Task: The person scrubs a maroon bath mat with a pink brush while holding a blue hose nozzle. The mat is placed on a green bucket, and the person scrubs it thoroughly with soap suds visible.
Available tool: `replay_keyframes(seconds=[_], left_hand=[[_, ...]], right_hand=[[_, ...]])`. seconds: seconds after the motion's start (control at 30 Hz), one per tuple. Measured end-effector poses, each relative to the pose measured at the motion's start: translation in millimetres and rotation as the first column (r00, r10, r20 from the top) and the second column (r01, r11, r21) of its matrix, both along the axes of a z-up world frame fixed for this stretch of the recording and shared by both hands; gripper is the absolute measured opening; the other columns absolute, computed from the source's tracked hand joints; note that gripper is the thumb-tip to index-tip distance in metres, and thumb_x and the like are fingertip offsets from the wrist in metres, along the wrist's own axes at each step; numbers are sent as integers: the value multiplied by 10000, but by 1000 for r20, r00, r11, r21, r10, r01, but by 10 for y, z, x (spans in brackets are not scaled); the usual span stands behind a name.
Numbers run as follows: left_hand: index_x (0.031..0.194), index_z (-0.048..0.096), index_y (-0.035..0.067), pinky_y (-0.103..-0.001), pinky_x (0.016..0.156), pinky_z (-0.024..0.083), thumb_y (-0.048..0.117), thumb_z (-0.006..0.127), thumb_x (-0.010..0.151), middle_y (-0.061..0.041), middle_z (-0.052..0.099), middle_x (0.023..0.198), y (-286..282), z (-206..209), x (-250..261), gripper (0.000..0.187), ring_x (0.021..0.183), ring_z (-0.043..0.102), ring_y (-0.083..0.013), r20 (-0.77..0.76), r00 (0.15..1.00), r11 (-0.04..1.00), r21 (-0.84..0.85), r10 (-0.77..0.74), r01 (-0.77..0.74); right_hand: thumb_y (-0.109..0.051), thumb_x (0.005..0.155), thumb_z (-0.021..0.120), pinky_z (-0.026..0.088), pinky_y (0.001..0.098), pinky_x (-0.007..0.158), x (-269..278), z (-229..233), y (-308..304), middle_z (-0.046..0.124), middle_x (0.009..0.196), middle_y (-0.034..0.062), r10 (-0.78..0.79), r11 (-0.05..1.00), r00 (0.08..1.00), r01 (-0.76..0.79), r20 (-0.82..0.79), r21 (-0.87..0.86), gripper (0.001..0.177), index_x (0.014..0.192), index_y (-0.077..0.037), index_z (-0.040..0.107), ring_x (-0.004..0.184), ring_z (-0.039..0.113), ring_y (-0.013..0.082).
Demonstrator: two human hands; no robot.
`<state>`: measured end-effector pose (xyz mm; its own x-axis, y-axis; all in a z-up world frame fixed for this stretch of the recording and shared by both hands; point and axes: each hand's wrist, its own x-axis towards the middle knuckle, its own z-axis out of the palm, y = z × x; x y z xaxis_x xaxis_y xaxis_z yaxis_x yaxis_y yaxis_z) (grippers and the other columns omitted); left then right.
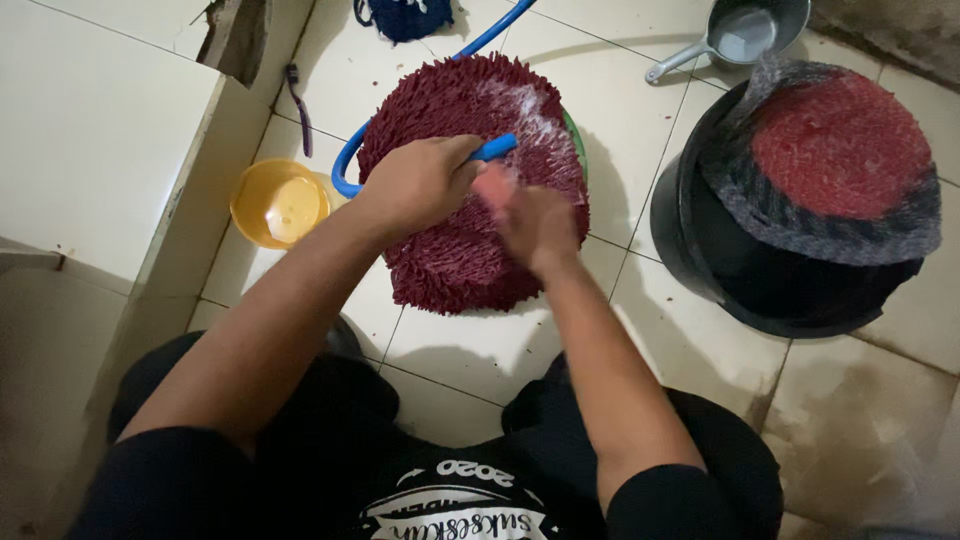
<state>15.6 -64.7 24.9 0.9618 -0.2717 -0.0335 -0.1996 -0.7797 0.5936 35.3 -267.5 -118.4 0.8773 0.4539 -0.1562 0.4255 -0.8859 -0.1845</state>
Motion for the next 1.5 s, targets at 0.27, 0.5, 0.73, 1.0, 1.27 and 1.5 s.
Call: replay_keyframes(seconds=[0.27,0.5,0.73,1.0,1.27,1.5], left_hand=[[1100,644,96,-549,738,490,341,551,1028,-182,697,929,76,55,-38,272,873,665,-431,-24,1000,1000,-14,7,-7],[1117,643,95,-553,764,489,349,547,1033,-182,702,946,93,72,-36,284,900,670,-418,-69,998,1000,-15,1,-2],[1106,639,91,-565,742,483,339,556,1031,-188,696,920,56,32,-13,273,877,662,-434,-54,998,1000,-12,8,-9],[1144,645,88,-546,709,491,348,601,1009,-192,696,908,64,-42,36,296,853,665,-438,64,998,997,-72,15,-11],[1104,646,92,-537,712,483,359,571,1036,-182,689,889,112,95,5,285,843,664,-423,-7,998,995,-83,61,-61],[1123,653,99,-539,704,482,365,578,1038,-185,688,872,97,82,39,290,835,665,-425,15,998,995,-77,65,-64]], right_hand=[[-343,920,679,551,478,759,-57,-43,-210,685,873,143,39,998,998,-37,-43,48,258,964,-93,726,810,676,298],[-375,885,738,501,550,867,81,-327,-972,666,1039,176,-333,942,868,285,369,179,464,1259,-107,673,990,643,361],[-329,997,688,499,580,929,115,-242,-687,662,1169,214,-339,891,897,208,285,404,489,1361,-16,597,1070,658,411],[-315,845,645,547,510,633,-36,-221,306,679,773,143,196,891,909,-321,367,320,376,1101,-39,649,703,692,351],[-390,1007,686,597,449,704,526,-458,-389,754,918,116,-362,-59,583,765,-727,642,401,1138,-15,636,795,766,256],[-255,845,748,537,480,877,373,-372,-211,715,1070,182,-440,667,894,392,-90,633,456,1244,-36,733,977,691,342]])
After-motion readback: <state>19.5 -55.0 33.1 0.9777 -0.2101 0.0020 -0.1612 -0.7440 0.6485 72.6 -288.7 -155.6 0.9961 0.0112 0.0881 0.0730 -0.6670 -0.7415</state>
